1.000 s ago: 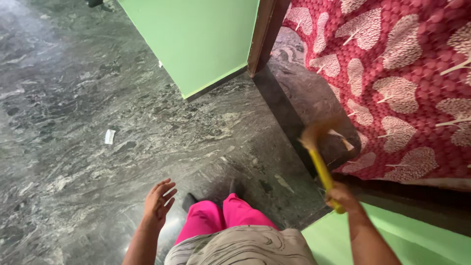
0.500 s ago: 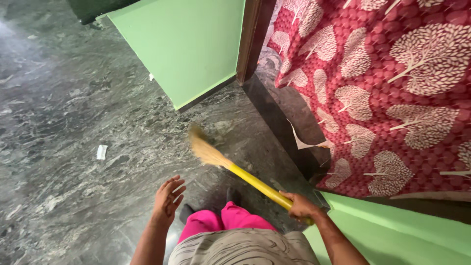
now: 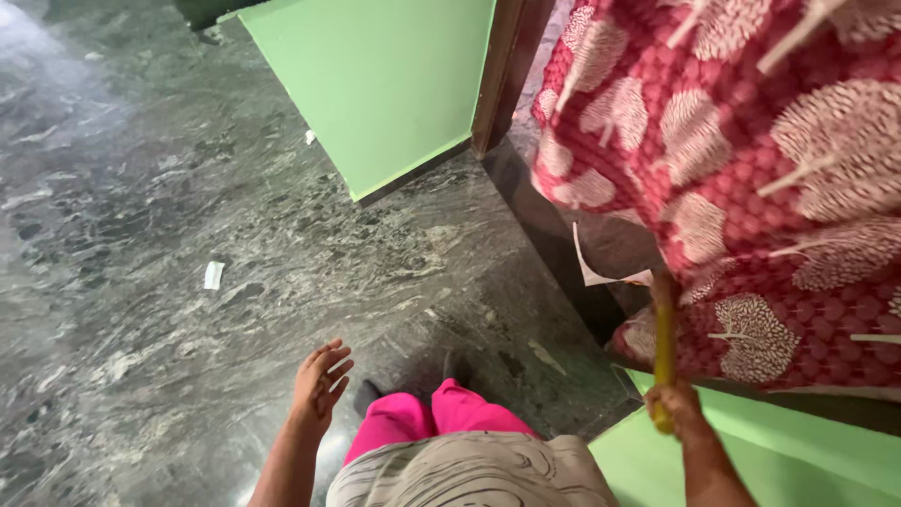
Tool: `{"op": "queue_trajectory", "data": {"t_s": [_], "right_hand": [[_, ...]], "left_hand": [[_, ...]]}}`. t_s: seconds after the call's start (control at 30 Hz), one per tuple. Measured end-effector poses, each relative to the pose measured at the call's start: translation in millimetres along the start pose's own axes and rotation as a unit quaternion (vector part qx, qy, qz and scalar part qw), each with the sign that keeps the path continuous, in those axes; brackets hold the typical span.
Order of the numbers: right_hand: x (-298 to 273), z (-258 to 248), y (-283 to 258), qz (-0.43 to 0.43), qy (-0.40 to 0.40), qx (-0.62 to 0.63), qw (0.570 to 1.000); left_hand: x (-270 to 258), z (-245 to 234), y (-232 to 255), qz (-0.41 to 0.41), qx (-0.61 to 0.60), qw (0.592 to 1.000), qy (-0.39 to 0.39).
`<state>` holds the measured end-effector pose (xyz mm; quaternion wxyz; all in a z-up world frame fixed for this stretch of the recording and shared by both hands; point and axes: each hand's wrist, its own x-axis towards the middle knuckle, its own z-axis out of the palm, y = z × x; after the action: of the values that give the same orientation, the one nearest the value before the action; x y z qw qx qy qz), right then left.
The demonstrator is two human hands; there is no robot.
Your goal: The person sweeps a dark marble floor using a broom, pushing scraps of paper and dust along the baseboards and through a doorway.
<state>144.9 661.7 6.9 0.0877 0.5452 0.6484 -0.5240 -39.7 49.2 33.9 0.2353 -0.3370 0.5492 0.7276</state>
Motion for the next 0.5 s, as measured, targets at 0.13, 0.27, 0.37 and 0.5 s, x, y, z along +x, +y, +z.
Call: {"op": "queue_trajectory", "data": {"t_s": [0.13,0.27,0.37,0.5], "right_hand": [[22,-4,-21,0.018,-0.062,-0.076,0.995],[17,43,-4,-0.023,-0.140,-0.193,0.971],[-2,96,22,-0.038,-0.149,-0.310,0.938],[-19,158,34,-0.167,-0.219,-0.421,0.865]], "left_hand": [[-10,-5,4,0.006,-0.020,1.000,-0.001],[-12,-8,9,0.002,-0.006,1.000,0.022],[-9,-5,8,-0.002,-0.004,1.000,0.023],[-6,9,7,-0.005,-0.001,1.000,0.003]]}}
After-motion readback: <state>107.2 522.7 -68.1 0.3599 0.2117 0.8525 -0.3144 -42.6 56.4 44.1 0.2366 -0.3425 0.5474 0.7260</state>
